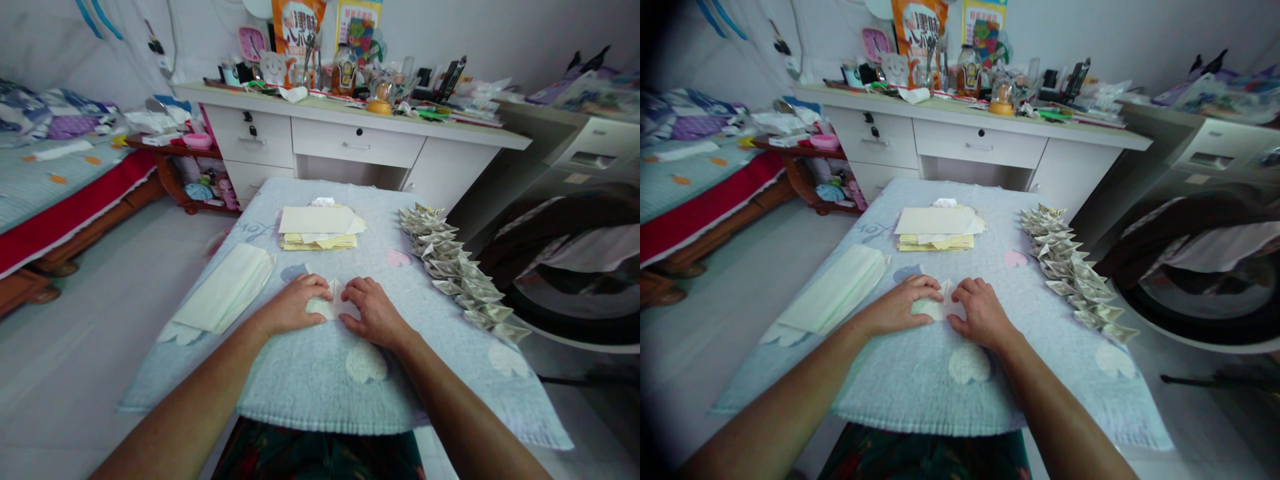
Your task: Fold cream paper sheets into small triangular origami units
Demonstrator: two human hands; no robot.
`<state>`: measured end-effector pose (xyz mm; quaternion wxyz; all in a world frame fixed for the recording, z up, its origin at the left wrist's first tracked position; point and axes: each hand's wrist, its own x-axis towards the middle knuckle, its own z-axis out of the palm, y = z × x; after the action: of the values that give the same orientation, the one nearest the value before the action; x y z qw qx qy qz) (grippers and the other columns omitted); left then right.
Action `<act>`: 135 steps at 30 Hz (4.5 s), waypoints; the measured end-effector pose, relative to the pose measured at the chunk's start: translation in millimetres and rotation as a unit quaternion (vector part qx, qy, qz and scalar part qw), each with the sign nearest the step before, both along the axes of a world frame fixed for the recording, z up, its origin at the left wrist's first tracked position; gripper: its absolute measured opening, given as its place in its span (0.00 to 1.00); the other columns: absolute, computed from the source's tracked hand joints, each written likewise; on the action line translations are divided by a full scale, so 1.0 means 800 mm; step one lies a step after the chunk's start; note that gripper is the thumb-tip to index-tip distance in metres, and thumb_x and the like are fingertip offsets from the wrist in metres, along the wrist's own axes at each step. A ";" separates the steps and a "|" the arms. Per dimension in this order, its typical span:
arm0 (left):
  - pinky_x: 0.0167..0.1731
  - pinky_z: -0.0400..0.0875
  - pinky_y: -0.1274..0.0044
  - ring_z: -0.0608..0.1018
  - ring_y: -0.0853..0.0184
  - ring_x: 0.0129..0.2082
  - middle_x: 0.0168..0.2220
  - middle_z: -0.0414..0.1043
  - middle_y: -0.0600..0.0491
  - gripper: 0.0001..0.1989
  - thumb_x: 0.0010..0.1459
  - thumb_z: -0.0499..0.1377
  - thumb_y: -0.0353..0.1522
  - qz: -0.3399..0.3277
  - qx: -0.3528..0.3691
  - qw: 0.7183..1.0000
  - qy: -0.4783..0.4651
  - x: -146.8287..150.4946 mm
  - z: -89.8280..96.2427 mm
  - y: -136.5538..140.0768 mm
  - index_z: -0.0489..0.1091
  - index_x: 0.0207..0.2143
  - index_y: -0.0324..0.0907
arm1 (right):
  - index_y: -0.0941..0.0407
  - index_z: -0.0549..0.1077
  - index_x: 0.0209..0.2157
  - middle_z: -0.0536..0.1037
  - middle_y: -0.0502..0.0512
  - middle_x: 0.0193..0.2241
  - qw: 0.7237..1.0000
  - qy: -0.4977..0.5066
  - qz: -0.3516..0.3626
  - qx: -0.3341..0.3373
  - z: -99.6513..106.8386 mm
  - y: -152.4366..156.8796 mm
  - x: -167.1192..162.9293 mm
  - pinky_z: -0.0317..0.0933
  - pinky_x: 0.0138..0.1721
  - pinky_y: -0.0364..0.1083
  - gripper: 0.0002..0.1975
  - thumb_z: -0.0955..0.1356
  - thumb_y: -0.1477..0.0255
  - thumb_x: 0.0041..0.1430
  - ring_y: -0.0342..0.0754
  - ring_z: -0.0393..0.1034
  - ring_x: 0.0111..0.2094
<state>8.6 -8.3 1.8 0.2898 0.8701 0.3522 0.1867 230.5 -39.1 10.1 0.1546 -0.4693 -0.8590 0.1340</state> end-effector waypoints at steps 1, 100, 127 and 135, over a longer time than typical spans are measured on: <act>0.54 0.61 0.69 0.67 0.61 0.51 0.47 0.67 0.52 0.19 0.46 0.66 0.29 0.000 0.002 1.000 0.000 0.000 0.000 0.000 0.72 0.44 0.45 | 0.56 0.71 0.41 0.70 0.57 0.41 1.000 -0.001 0.000 0.002 0.000 0.000 0.000 0.55 0.45 0.51 0.15 0.72 0.68 0.51 0.52 0.59 0.42; 0.37 0.61 0.74 0.70 0.64 0.36 0.31 0.69 0.53 0.04 0.55 0.58 0.32 0.057 0.071 0.992 0.089 0.005 -0.002 -0.005 0.70 0.30 0.42 | 0.55 0.74 0.36 0.69 0.55 0.37 0.998 0.035 -0.055 -0.017 -0.005 -0.001 0.004 0.50 0.42 0.49 0.07 0.66 0.78 0.55 0.51 0.57 0.41; 0.40 0.63 0.74 0.73 0.63 0.38 0.33 0.72 0.51 0.09 0.61 0.54 0.33 0.092 0.055 0.991 0.078 0.018 -0.005 -0.008 0.74 0.33 0.41 | 0.56 0.76 0.30 0.71 0.55 0.37 0.991 0.035 -0.112 -0.058 -0.009 0.006 0.005 0.51 0.43 0.49 0.08 0.67 0.67 0.60 0.49 0.60 0.40; 0.38 0.62 0.72 0.74 0.62 0.38 0.33 0.73 0.50 0.11 0.61 0.54 0.36 0.138 0.055 0.979 0.138 0.011 0.005 -0.008 0.72 0.31 0.41 | 0.56 0.76 0.29 0.71 0.55 0.37 0.987 0.027 -0.142 -0.072 -0.009 0.009 0.008 0.49 0.41 0.49 0.10 0.68 0.65 0.59 0.50 0.59 0.42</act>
<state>17.2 -14.8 5.6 0.1619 0.8453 0.4944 0.1217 237.3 -32.3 2.5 0.1614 -0.5929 -0.7670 0.1847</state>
